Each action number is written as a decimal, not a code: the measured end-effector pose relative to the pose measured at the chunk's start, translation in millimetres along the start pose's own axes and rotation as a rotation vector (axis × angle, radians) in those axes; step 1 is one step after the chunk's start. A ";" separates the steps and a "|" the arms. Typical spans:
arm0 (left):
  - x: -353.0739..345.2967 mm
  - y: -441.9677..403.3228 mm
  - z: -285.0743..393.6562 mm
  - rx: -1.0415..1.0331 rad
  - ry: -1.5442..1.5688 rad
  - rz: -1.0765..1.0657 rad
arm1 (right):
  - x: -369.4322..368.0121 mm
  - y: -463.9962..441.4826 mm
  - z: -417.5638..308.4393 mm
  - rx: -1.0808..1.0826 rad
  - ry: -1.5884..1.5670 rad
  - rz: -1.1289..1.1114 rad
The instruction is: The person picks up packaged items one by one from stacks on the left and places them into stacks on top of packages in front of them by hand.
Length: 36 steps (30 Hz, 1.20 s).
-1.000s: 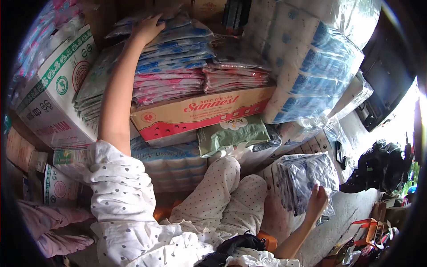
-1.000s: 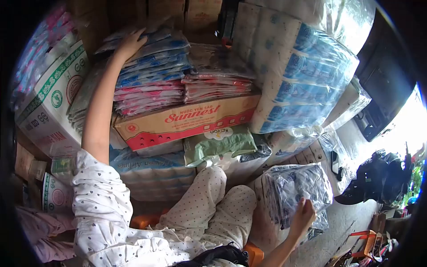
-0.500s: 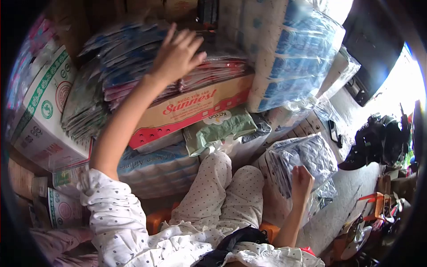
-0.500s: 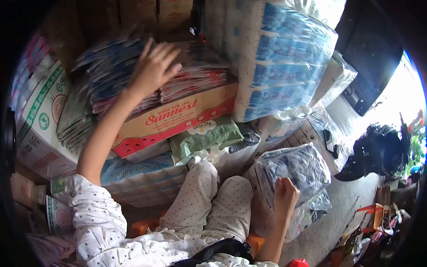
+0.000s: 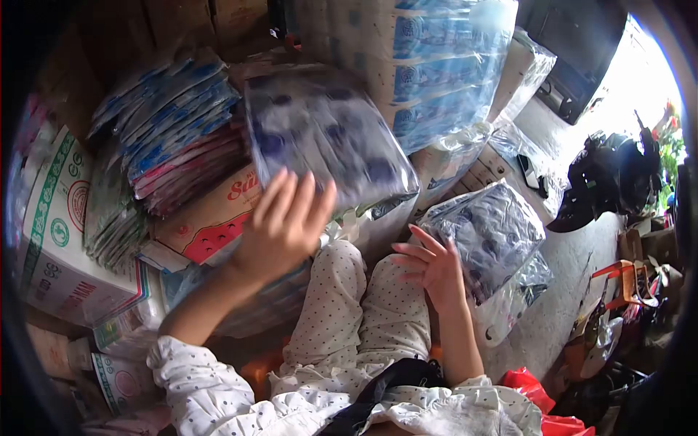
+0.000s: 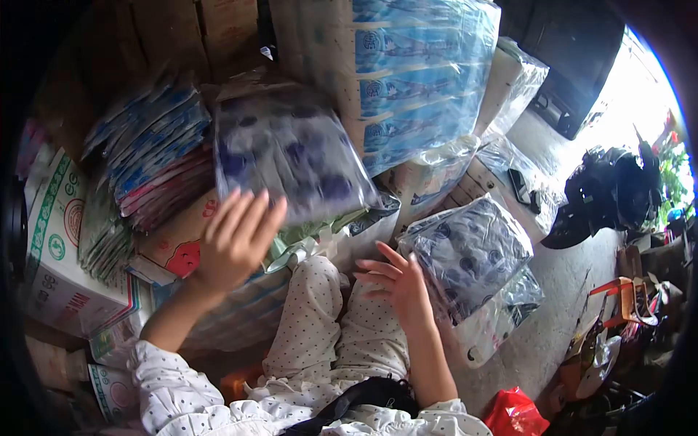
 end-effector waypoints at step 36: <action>-43.7 141.4 154.7 0.903 1.185 -0.416 | 190.1 109.9 -113.1 0.386 1.356 1.203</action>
Point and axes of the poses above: each hand's wrist, its own y-axis away from the middle knuckle, its own x-axis out of the back of the hand, z = x × y, the point moved 8 cm from there along -y, towards the middle knuckle, and after that the axes turned 10 degrees about -y, right-handed, at the moved point
